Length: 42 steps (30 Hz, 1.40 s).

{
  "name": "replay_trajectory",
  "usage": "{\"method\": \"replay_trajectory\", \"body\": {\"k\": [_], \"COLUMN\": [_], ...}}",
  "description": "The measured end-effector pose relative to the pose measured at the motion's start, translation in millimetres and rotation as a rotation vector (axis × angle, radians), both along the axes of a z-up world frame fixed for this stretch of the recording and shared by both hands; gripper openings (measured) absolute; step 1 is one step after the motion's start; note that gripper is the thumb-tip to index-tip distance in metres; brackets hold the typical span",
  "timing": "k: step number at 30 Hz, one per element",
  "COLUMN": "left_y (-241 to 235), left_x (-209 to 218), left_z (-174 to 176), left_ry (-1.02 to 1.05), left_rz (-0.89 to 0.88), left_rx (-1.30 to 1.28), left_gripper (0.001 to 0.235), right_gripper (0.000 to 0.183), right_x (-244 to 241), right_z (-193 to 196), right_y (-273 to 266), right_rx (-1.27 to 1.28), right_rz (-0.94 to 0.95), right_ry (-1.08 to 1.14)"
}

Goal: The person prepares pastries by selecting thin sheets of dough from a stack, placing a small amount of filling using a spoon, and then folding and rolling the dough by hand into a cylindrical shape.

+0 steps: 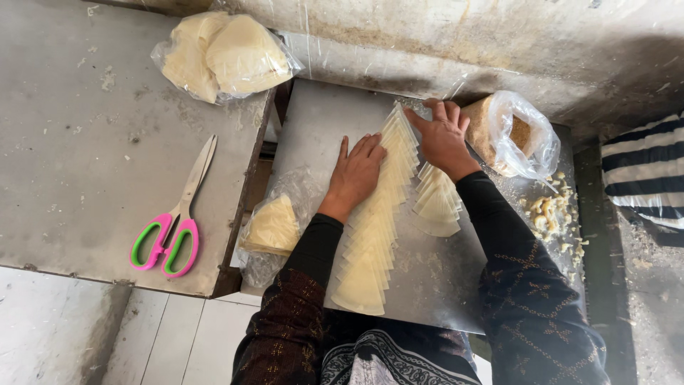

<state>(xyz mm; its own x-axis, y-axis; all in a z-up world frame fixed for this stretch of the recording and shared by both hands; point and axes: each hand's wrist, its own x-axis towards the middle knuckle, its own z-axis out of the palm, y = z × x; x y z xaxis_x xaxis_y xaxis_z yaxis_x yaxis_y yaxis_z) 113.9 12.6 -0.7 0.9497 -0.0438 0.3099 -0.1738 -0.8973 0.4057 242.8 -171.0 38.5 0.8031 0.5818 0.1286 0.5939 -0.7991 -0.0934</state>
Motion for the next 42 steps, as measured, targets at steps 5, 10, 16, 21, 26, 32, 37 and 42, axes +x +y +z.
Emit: {"method": "replay_trajectory", "body": {"k": [5, 10, 16, 21, 26, 32, 37, 42], "left_y": [0.7, 0.9, 1.2, 1.3, 0.5, 0.6, 1.4, 1.2], "left_x": [0.7, 1.6, 1.5, 1.6, 1.7, -0.5, -1.2, -0.9], "left_z": [1.1, -1.4, -1.4, 0.7, 2.9, 5.3, 5.6, 6.3], "left_ry": [0.015, 0.027, 0.028, 0.048, 0.053, 0.051, 0.038, 0.042], "left_rz": [-0.002, -0.010, -0.007, -0.015, -0.008, -0.012, -0.021, -0.019], "left_rx": [-0.004, 0.003, 0.045, 0.014, 0.025, 0.009, 0.008, 0.007], "left_gripper": [0.026, 0.027, 0.029, 0.029, 0.028, 0.028, 0.028, 0.028], "right_gripper": [0.069, 0.087, 0.056, 0.066, 0.080, 0.077, 0.070, 0.063], "right_x": [-2.1, 7.2, 14.9, 7.3, -3.9, 12.1, 26.9, 31.1], "right_z": [-12.4, -16.0, -10.0, 12.7, 17.8, 10.6, 3.6, -1.6], "right_y": [7.9, 5.2, -11.1, -26.2, -24.0, -6.2, 0.7, 2.7], "right_rx": [0.104, -0.166, -0.428, -0.221, -0.221, -0.175, -0.186, -0.171], "right_rz": [0.037, 0.045, 0.175, 0.218, 0.273, 0.234, 0.192, 0.177], "right_ry": [0.171, 0.047, -0.618, -0.345, -0.204, -0.196, -0.248, -0.295]}}
